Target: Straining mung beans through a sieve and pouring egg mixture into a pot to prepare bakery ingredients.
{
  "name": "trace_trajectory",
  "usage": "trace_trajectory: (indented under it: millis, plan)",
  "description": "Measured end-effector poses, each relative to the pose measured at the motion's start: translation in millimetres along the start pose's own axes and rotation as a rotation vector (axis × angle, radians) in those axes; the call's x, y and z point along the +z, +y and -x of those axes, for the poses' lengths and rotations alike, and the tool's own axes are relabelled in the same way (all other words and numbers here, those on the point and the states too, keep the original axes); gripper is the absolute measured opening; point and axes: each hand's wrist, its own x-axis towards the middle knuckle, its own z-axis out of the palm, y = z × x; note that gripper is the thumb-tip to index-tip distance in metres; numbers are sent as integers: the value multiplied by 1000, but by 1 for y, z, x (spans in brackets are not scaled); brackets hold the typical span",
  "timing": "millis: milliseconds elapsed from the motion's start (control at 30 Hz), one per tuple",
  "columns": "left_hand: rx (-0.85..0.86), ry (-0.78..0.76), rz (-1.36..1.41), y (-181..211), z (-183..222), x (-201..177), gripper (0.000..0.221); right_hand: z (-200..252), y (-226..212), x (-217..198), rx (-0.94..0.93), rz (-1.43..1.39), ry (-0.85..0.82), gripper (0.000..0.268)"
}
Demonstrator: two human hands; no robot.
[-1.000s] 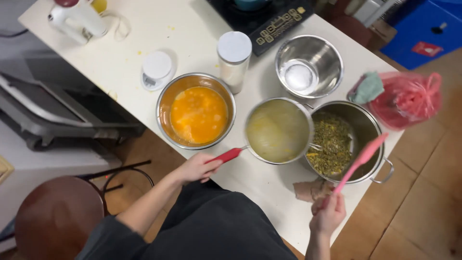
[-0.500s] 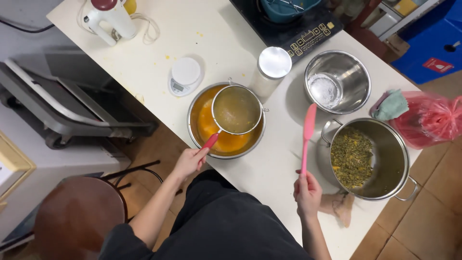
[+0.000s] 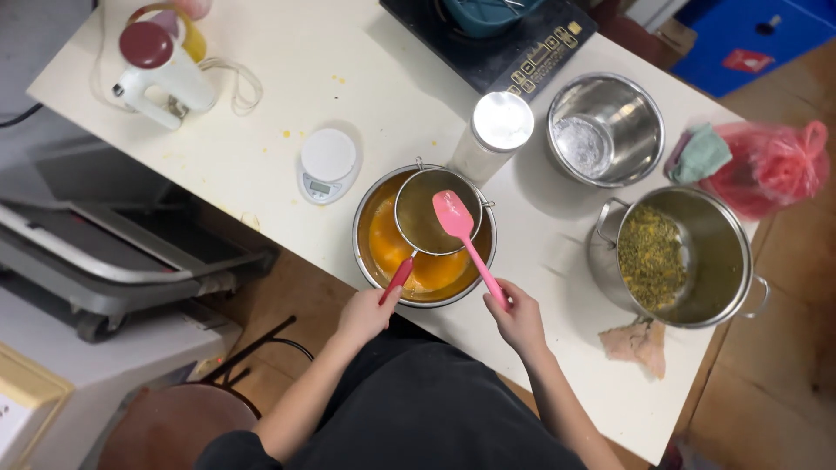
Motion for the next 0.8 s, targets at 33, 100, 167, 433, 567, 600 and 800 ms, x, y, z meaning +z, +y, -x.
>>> trace_trajectory:
  millis: [33,100,167,433,567,600,800]
  plan:
    - [8,-11,-8,2,0,-4,57,-2,-5,4,7,-4,13,36]
    - [162,68,-393,8,0,-12,56,-5,-13,11,53,-59,-36,46]
    - [173,20,-491,18,2,-18,58,-6,-12,18,60,-106,-37,50]
    - [158,-192,-793,50,-4,-48,62,3,29,-20,199,-373,-27,54]
    - [61,-161,-779,98,4,-69,55,23,130,-91,301,-400,334,44]
    - [85,-125,-686,113,7,-71,48,31,154,-114,310,-376,483,39]
    - [454,-292,150,182,-13,22,25,36,235,-277,256,-262,906,39]
